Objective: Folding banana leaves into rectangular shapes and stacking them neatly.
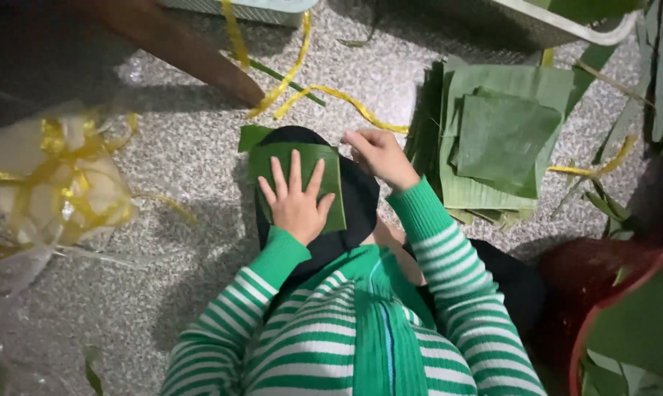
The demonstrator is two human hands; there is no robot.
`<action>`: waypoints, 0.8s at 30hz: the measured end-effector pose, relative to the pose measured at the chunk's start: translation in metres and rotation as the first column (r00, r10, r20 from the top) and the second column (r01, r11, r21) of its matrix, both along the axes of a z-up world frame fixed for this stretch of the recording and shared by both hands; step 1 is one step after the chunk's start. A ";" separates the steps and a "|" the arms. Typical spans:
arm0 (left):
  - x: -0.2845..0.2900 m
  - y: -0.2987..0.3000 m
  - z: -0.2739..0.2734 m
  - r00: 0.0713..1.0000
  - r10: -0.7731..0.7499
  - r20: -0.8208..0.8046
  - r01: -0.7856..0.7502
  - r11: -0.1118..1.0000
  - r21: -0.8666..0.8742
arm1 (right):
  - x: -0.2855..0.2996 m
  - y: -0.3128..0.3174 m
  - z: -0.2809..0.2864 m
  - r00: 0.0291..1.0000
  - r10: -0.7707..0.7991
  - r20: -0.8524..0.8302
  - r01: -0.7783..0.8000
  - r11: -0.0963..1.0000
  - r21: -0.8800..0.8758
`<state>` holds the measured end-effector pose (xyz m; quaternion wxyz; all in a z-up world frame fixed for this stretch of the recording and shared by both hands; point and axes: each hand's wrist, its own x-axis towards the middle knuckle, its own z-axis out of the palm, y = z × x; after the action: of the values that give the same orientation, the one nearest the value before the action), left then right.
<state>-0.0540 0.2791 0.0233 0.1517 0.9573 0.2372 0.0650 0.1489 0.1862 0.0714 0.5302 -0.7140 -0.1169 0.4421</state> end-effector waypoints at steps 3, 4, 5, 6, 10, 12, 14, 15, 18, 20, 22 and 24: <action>-0.001 0.000 -0.003 1.000 0.002 0.022 -0.002 1.000 0.024 | -0.004 0.020 -0.029 0.987 -0.124 -0.105 0.142 0.973 0.184; -0.001 0.000 -0.005 1.000 0.003 0.023 -0.004 1.000 0.022 | 0.000 0.017 -0.041 0.987 -0.122 -0.104 0.140 0.973 0.181; -0.002 0.000 -0.007 0.999 0.000 0.033 -0.001 0.999 0.032 | 0.004 0.015 -0.054 0.970 -0.231 -0.077 0.239 0.964 0.114; -0.003 0.001 -0.009 0.999 -0.002 0.044 0.000 0.999 0.044 | 0.007 0.013 -0.067 0.942 -0.334 -0.043 0.336 0.940 0.051; -0.001 0.000 -0.012 0.997 -0.009 0.075 0.007 1.000 0.022 | -0.002 0.016 -0.037 0.952 -0.198 -0.233 0.192 0.980 -0.049; 0.000 0.000 -0.011 0.998 0.001 0.066 -0.005 0.998 0.058 | -0.008 0.024 -0.039 0.919 -0.196 -0.342 0.248 0.962 0.114; 0.001 0.000 -0.012 0.998 0.005 0.066 -0.008 0.999 0.053 | -0.011 0.011 -0.039 0.917 -0.256 -0.305 0.308 0.942 0.135; 0.001 0.001 -0.012 0.998 0.009 0.066 -0.012 0.999 0.052 | -0.013 0.004 -0.040 0.910 -0.315 -0.271 0.365 0.917 0.160; 0.000 0.003 -0.023 0.997 0.018 0.078 -0.024 0.997 0.076 | -0.015 -0.036 -0.011 0.748 -0.622 -0.233 0.649 0.758 0.061; 0.000 0.003 -0.022 0.997 0.019 0.081 -0.025 0.997 0.070 | -0.004 -0.095 0.007 0.685 -0.709 -0.170 0.723 0.689 0.041; -0.001 0.001 -0.015 0.997 0.013 0.081 -0.018 0.998 0.063 | 0.017 -0.182 0.019 0.606 -0.789 -0.105 0.795 0.607 0.026; 0.000 0.001 0.003 1.000 0.004 -0.030 -0.004 1.000 -0.010 | 0.009 -0.301 0.028 0.660 -0.482 -0.577 0.683 0.063 0.728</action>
<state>-0.0539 0.2798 0.0259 0.1528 0.9569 0.2419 0.0496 0.1579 -0.1148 0.0989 0.9674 -0.2299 0.0061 0.1064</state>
